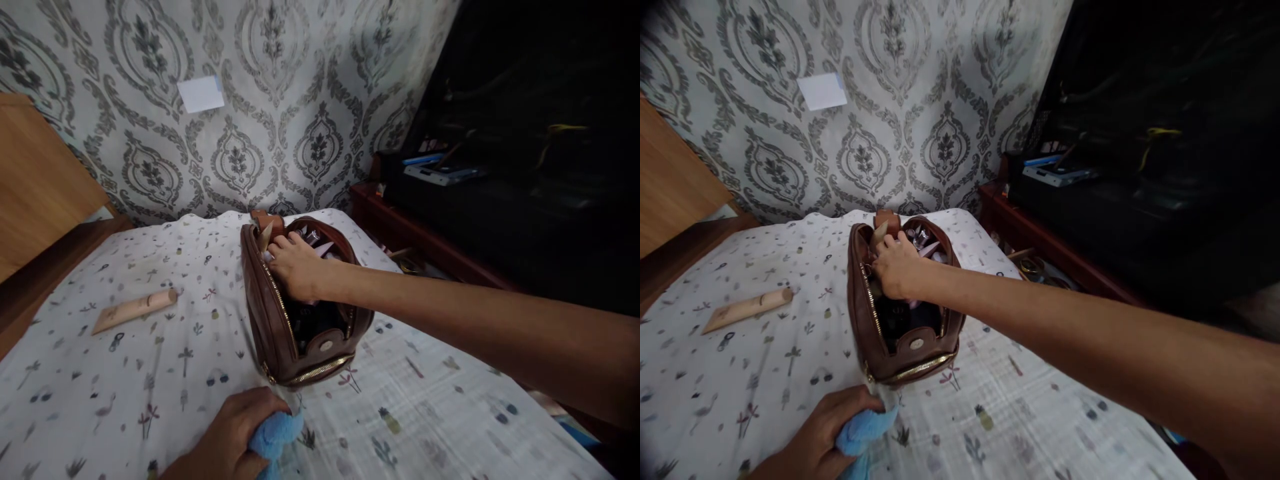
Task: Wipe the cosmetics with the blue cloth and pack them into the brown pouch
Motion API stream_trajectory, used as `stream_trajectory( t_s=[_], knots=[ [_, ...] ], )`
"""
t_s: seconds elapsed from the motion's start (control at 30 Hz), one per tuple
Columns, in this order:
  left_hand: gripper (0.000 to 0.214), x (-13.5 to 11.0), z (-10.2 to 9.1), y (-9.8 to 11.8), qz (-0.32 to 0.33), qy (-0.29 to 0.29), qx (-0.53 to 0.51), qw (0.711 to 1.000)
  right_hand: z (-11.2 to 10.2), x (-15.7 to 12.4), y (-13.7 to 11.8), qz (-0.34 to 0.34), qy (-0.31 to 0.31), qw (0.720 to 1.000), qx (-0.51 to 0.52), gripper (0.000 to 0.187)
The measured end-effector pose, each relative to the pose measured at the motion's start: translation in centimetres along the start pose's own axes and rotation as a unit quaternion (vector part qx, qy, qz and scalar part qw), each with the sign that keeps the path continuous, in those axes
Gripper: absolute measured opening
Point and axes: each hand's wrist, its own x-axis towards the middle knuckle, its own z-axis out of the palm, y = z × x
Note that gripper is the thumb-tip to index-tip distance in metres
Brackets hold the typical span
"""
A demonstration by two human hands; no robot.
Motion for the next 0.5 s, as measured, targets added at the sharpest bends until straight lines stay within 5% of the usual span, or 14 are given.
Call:
stream_trajectory(
  t_s=[0.27,0.5],
  knots=[
    [0.02,0.5,-1.1,1.5,-0.028,-0.015,0.005,0.999,2.5,2.2,0.0,0.014,0.053,0.998,0.013,0.027],
    [0.02,0.5,-0.9,1.6,-0.032,-0.009,0.012,0.999,2.5,2.0,0.2,0.011,0.056,0.998,0.019,0.026]
  ],
)
